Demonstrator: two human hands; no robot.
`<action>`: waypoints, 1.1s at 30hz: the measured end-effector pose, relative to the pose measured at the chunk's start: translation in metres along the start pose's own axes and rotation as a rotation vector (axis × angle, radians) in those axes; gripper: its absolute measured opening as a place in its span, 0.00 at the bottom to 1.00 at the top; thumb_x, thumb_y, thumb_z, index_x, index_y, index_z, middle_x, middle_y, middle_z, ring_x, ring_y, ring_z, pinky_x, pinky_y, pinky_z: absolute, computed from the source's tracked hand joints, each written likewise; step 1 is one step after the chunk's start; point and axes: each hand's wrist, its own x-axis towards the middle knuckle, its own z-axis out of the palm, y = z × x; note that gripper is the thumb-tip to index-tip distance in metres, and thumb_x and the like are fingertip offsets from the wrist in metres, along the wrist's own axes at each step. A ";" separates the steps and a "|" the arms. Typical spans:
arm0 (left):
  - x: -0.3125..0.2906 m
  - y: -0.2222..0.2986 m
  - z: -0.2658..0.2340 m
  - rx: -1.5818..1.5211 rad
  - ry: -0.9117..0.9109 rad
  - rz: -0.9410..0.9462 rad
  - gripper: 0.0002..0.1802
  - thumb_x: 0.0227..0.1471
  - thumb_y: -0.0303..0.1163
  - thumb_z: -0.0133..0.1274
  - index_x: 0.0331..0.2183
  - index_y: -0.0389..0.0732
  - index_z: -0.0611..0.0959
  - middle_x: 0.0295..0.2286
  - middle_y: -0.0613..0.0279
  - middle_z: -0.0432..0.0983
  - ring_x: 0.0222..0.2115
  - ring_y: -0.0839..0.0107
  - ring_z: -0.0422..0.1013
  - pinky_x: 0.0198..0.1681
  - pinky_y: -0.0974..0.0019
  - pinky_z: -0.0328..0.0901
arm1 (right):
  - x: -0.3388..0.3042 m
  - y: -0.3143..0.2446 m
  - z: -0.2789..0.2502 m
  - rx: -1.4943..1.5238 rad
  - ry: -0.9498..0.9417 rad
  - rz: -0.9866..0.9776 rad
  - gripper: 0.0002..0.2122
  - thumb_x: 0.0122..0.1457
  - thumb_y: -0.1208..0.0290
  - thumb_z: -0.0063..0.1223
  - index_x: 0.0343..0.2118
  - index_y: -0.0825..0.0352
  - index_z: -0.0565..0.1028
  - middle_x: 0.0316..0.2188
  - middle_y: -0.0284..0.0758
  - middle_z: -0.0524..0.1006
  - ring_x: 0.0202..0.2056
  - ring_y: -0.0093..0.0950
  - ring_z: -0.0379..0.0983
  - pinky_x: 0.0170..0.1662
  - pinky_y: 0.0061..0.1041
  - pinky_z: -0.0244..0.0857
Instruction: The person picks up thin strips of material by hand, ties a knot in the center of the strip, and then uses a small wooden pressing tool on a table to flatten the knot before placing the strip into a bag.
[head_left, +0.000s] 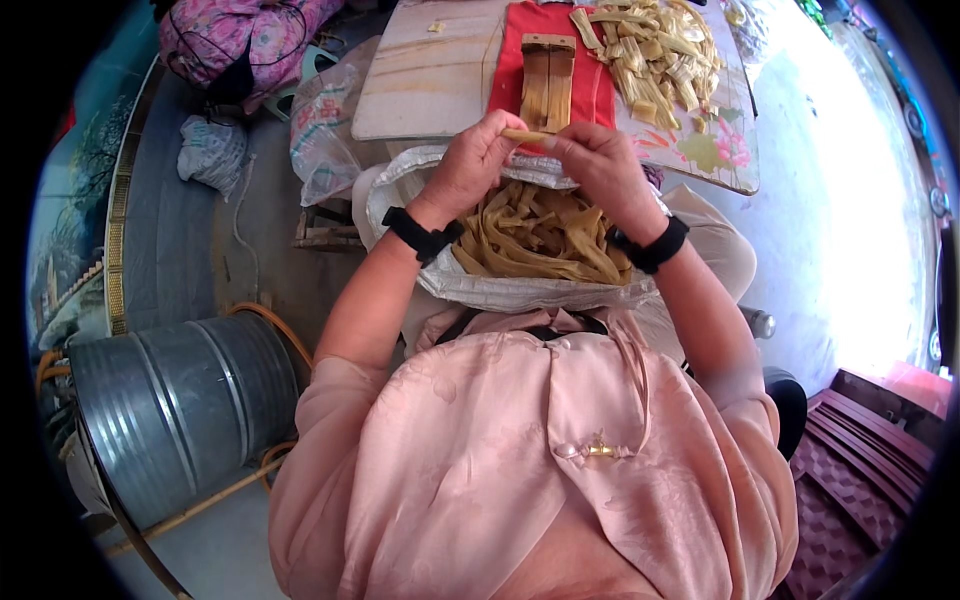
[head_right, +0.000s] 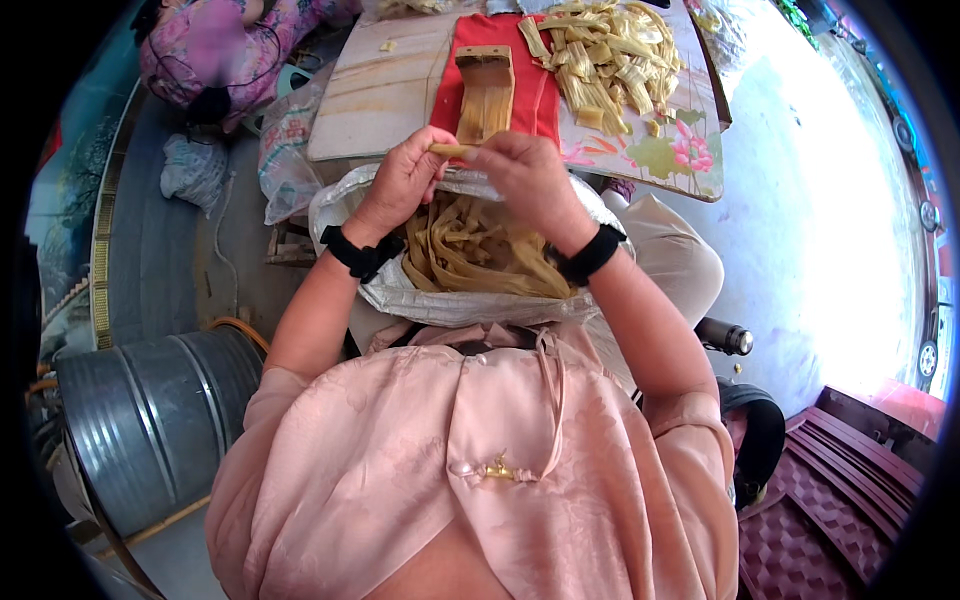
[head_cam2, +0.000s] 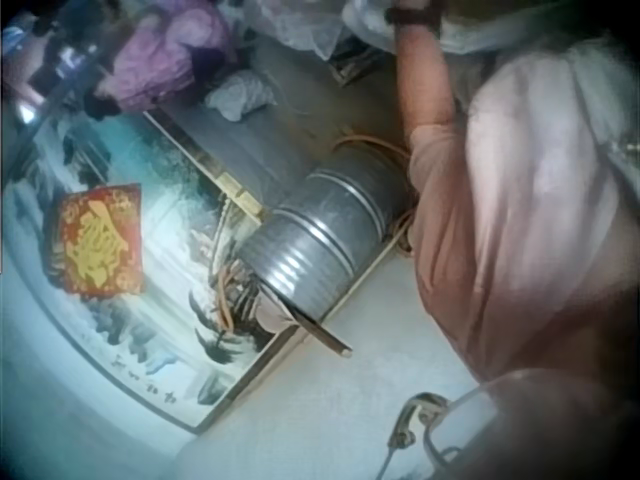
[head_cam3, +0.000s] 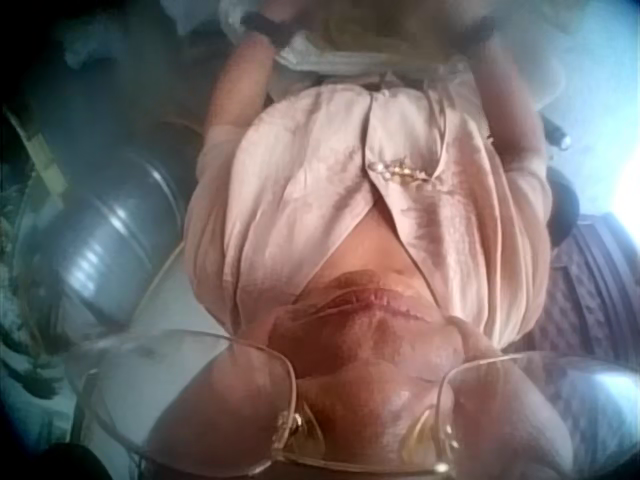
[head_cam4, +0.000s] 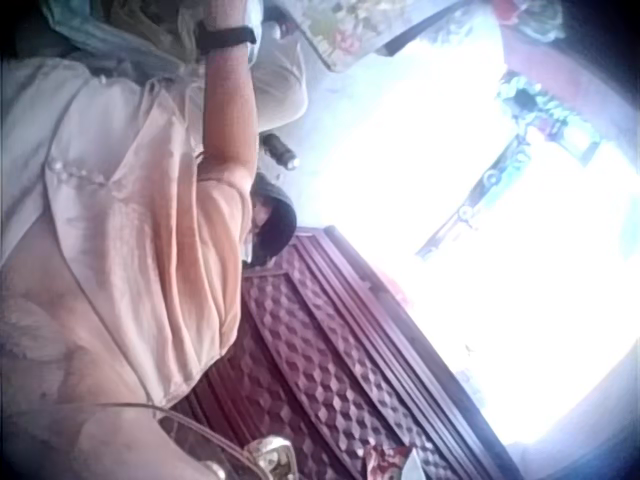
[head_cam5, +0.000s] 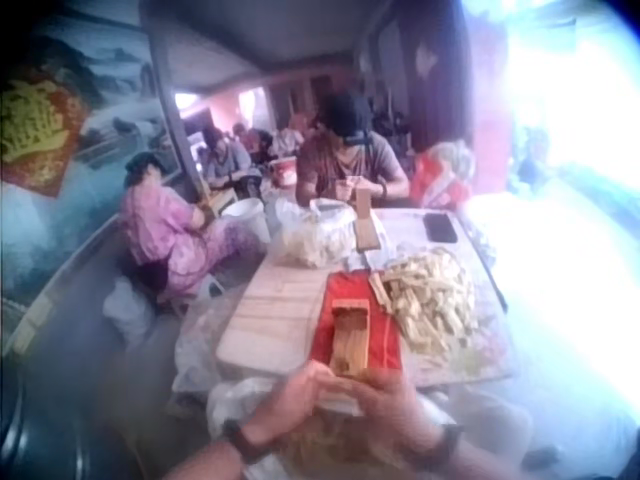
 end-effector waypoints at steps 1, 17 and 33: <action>0.003 0.002 0.002 -0.117 -0.015 0.013 0.10 0.62 0.35 0.42 0.40 0.41 0.72 0.21 0.73 0.63 0.18 0.84 0.61 0.21 0.78 0.60 | 0.010 0.008 -0.009 -0.016 0.029 -0.018 0.12 0.57 0.66 0.55 0.26 0.73 0.76 0.16 0.27 0.69 0.21 0.14 0.61 0.23 0.20 0.57; 0.063 -0.015 -0.002 0.382 0.179 0.020 0.13 0.53 0.38 0.48 0.34 0.38 0.77 0.25 0.52 0.76 0.28 0.57 0.73 0.33 0.59 0.66 | 0.068 0.034 -0.020 -0.309 0.168 -0.050 0.13 0.56 0.63 0.52 0.27 0.72 0.77 0.16 0.36 0.73 0.19 0.27 0.69 0.25 0.29 0.62; -0.067 -0.011 0.039 -1.139 -0.210 -0.402 0.18 0.60 0.42 0.45 0.42 0.38 0.76 0.40 0.61 0.74 0.38 0.73 0.72 0.40 0.66 0.68 | -0.056 -0.003 0.045 -0.302 0.005 -0.630 0.08 0.54 0.74 0.56 0.36 0.70 0.74 0.30 0.40 0.75 0.36 0.37 0.71 0.39 0.29 0.66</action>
